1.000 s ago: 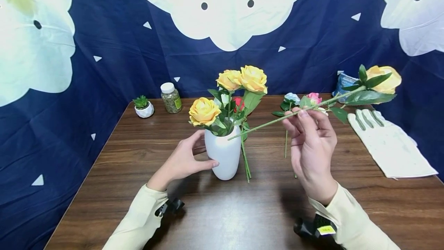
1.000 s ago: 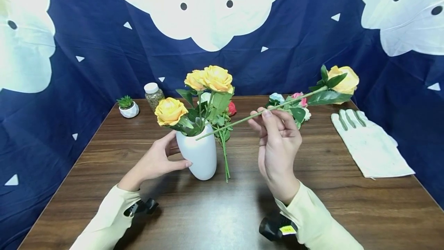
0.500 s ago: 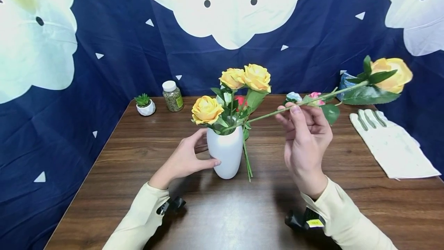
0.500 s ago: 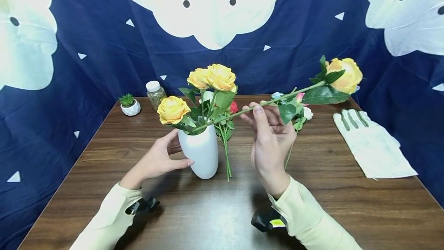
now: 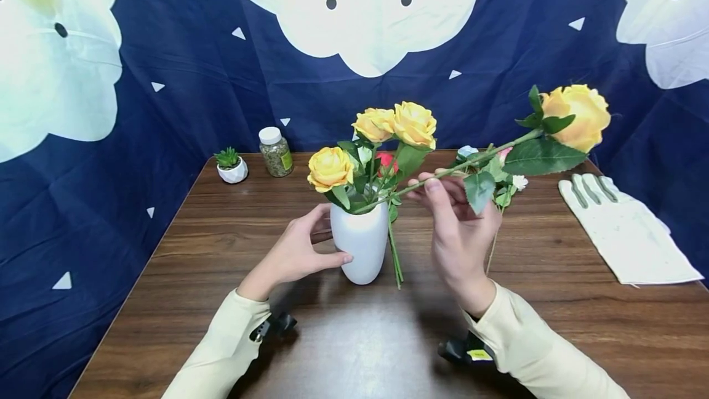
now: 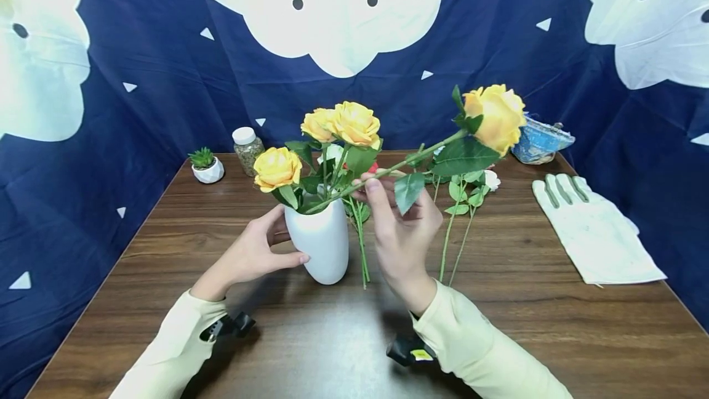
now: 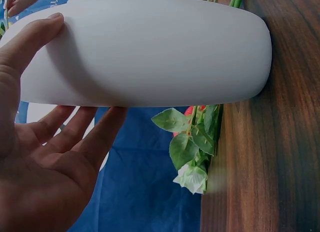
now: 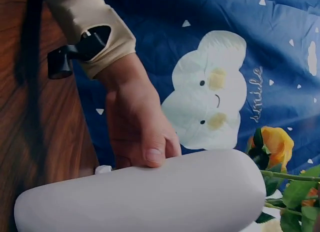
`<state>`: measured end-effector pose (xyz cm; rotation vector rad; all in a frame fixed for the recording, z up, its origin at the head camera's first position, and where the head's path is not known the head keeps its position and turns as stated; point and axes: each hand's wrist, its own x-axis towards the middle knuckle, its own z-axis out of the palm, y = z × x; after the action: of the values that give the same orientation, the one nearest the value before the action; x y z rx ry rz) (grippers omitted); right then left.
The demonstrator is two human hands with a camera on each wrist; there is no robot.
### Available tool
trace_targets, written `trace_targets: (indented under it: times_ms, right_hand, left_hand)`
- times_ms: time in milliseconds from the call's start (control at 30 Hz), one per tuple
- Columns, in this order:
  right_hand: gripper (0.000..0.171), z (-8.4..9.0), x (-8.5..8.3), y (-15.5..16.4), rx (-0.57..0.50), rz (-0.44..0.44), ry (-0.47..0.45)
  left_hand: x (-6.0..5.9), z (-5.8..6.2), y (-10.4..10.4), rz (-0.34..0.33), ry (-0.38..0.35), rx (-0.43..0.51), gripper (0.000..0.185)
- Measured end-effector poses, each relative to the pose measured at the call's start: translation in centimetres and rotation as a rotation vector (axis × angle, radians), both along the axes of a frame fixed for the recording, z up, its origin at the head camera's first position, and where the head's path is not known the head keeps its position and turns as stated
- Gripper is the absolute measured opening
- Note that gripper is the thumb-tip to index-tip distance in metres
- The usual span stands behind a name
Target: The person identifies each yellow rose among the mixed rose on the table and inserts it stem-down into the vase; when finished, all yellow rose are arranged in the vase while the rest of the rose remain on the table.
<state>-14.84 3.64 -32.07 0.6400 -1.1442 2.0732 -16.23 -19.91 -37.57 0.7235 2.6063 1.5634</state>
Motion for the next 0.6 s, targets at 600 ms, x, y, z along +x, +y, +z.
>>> trace_targets:
  times_ms: [600]
  right_hand:
    - [0.021, 0.3, -0.6, -0.5, 0.24, -0.14, -0.013]
  left_hand:
    - [0.0, 0.0, 0.0, -0.017, -0.018, 0.02, 0.073]
